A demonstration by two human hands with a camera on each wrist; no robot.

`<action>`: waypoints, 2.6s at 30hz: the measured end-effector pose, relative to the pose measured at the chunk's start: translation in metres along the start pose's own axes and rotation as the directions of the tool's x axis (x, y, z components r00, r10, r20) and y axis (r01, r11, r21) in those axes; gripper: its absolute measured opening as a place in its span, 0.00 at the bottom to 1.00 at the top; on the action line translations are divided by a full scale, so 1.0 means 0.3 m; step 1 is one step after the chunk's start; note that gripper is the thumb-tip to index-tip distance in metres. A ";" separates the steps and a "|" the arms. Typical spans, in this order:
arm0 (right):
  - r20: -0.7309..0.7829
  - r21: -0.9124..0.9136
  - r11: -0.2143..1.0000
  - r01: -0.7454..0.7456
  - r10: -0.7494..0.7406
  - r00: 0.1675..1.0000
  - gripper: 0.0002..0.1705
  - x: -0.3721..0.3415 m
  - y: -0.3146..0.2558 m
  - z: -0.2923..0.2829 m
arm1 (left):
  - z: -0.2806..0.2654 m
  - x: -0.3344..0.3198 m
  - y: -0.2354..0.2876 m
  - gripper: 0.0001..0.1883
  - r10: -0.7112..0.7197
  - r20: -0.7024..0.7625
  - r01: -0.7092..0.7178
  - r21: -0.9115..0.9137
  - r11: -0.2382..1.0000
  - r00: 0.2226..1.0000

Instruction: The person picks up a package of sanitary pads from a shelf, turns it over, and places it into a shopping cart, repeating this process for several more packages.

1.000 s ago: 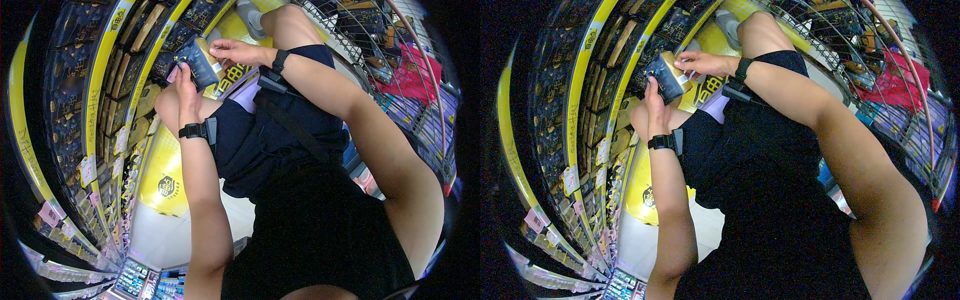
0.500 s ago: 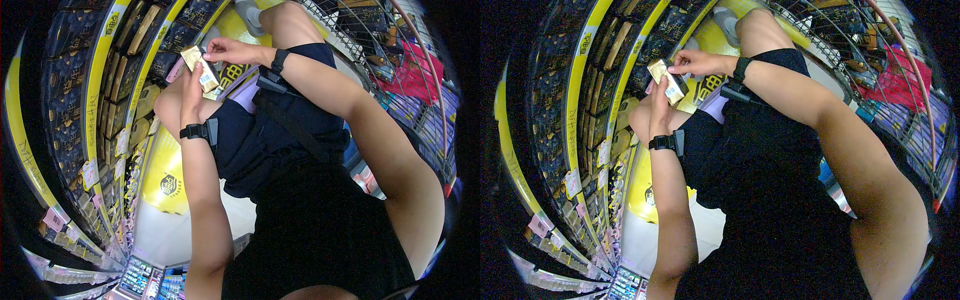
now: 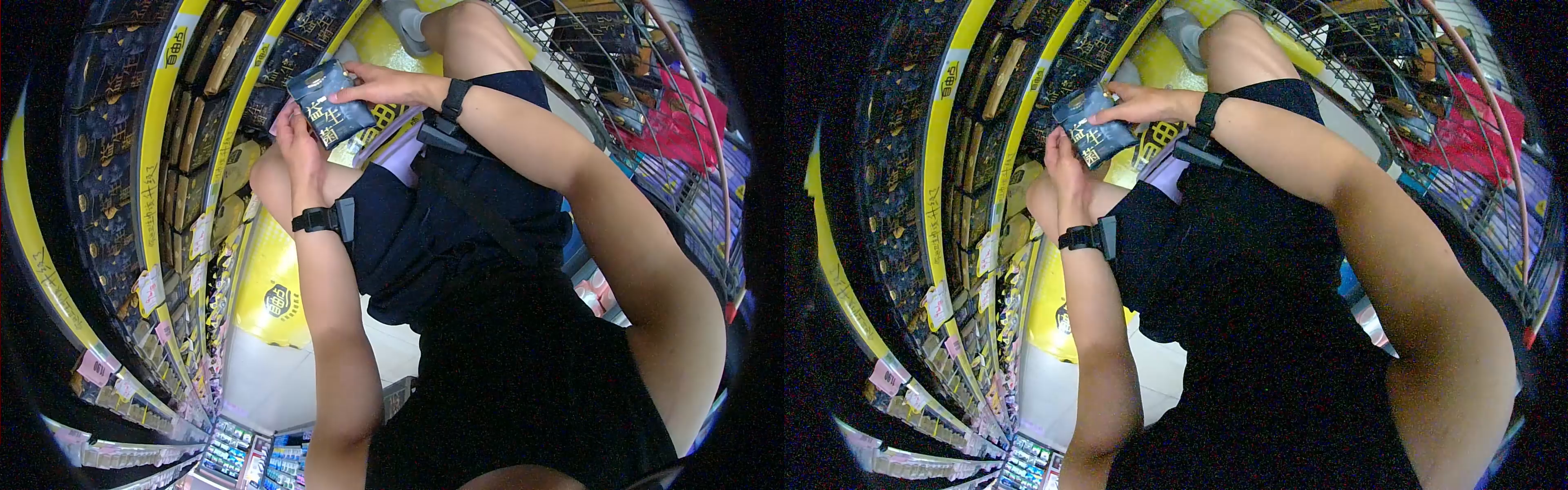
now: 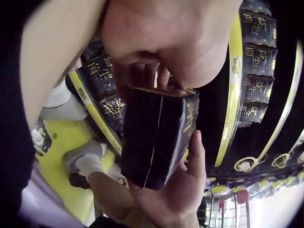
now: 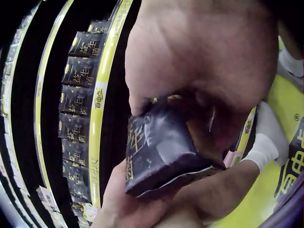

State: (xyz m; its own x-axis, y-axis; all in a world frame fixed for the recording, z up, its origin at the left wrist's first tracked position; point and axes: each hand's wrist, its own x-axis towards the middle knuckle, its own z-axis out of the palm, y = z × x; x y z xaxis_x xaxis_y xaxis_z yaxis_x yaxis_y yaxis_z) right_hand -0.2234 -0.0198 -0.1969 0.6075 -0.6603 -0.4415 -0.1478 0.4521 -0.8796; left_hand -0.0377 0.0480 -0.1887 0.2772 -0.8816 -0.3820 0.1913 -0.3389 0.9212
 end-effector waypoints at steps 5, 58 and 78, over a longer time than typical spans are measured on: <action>0.034 -0.094 0.988 0.121 -0.118 0.992 0.37 -0.010 -0.029 0.011 | 0.015 0.005 0.039 0.17 -0.008 -0.073 0.003 -0.069 0.998 0.997; -0.359 -0.702 0.700 0.129 -0.505 0.785 0.08 -0.119 -1.153 -0.528 | -0.094 -0.028 0.023 0.05 0.158 0.192 -0.143 -0.088 0.986 0.969; 0.249 -0.582 -0.750 -0.315 -0.533 0.809 0.40 0.480 -1.508 -0.801 | 0.207 -0.017 0.095 0.15 0.080 0.452 -0.309 0.461 0.832 0.888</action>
State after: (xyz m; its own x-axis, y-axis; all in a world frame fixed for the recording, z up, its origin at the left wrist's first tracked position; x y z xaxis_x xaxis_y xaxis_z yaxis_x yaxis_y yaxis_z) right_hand -0.2567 -0.4635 0.0949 0.7641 -0.6259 0.1562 -0.5350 -0.4796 0.6955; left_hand -0.0921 0.0225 -0.1560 -0.1645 -0.9587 -0.2320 -0.3608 -0.1605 0.9187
